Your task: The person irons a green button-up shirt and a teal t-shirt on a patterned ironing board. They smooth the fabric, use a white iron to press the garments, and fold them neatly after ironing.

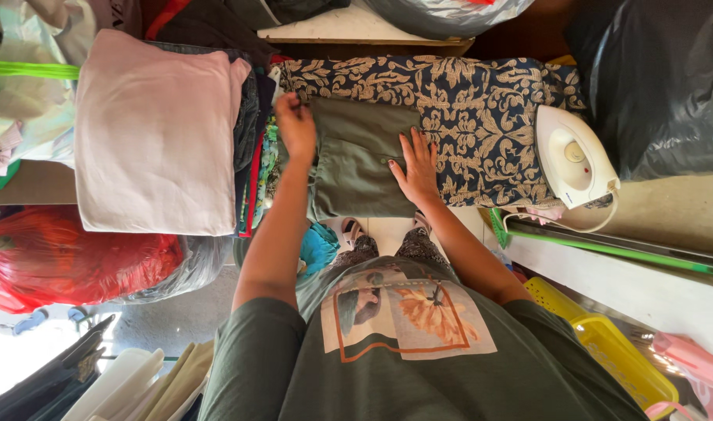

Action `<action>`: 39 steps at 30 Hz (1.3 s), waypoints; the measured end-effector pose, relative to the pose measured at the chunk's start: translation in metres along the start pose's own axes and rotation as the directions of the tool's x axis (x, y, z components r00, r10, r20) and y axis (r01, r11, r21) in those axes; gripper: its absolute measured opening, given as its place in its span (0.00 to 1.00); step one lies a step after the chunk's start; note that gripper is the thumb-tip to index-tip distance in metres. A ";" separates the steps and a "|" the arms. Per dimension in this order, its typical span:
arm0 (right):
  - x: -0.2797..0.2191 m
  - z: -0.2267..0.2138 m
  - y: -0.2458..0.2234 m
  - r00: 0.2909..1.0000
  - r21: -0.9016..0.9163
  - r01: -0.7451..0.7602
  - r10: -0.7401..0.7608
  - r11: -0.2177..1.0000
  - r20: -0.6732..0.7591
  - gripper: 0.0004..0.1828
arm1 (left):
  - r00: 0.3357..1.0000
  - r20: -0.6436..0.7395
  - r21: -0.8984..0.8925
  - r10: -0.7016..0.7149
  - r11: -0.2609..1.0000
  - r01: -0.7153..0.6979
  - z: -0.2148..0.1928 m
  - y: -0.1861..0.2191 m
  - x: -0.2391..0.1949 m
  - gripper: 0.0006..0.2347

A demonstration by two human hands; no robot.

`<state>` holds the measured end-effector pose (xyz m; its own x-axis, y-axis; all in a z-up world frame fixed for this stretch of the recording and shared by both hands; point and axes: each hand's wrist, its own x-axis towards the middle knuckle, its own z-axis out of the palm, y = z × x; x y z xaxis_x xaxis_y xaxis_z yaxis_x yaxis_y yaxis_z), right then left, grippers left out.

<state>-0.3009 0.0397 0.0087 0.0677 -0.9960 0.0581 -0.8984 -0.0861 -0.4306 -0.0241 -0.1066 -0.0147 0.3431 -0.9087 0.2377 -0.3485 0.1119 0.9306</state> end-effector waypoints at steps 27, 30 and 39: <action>0.028 -0.017 0.018 0.836 0.828 -0.548 0.087 0.119 0.541 0.35 | 0.949 0.274 0.590 -0.155 0.806 -0.038 -0.015 0.087 -0.212 0.34; 0.041 -0.024 0.019 0.850 0.842 -0.526 0.038 0.118 0.525 0.35 | 0.945 0.231 0.600 -0.233 0.798 0.050 -0.002 0.090 -0.213 0.34; 0.051 -0.155 -0.007 0.864 0.863 -0.292 -0.275 0.412 0.423 0.35 | 0.840 0.144 -0.300 -0.523 0.786 0.540 0.045 0.143 -0.213 0.37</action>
<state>-0.3582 -0.0070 0.1546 0.4886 -0.8463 -0.2124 -0.0149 0.2353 -0.9718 -0.1863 0.0848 0.0553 0.3449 -0.8800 -0.3266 0.1728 -0.2824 0.9436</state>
